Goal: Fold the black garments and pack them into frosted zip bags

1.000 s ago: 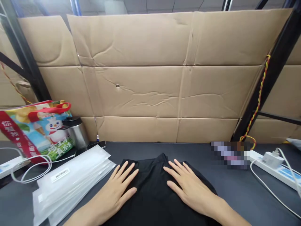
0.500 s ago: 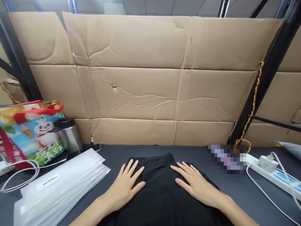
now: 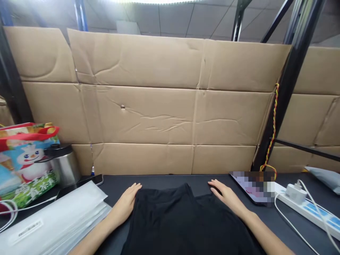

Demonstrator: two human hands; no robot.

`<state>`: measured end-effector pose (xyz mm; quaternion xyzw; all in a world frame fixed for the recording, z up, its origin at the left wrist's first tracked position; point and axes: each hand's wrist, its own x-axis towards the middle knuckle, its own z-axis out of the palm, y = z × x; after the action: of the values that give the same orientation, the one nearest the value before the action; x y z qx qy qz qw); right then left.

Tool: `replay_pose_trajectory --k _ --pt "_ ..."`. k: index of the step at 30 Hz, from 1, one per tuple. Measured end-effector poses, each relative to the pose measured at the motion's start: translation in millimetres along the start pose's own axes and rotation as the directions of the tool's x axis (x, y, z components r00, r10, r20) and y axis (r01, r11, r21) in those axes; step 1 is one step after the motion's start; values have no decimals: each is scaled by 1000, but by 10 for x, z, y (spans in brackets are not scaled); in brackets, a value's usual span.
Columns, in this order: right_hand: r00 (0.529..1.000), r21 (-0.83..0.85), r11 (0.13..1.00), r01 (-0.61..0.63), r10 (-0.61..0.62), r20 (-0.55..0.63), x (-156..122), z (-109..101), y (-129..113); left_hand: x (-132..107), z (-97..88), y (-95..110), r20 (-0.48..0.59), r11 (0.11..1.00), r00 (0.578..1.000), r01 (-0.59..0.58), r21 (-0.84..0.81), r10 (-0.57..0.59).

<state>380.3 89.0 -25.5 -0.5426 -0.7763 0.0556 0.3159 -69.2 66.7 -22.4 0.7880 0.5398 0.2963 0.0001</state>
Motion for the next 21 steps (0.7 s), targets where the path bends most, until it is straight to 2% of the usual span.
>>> replay_pose_trajectory --k 4,12,21 --pt "1000 -50 998 23 -24 -15 -15 54 34 -42 27 -54 31 999 999 -29 30 28" --pt "1000 -56 998 27 -27 9 0 58 86 -33 -38 -6 68 999 997 -27 34 24" --pt "1000 -38 999 22 -22 -16 -1 69 128 -12 89 -145 84 999 996 -27 19 25"
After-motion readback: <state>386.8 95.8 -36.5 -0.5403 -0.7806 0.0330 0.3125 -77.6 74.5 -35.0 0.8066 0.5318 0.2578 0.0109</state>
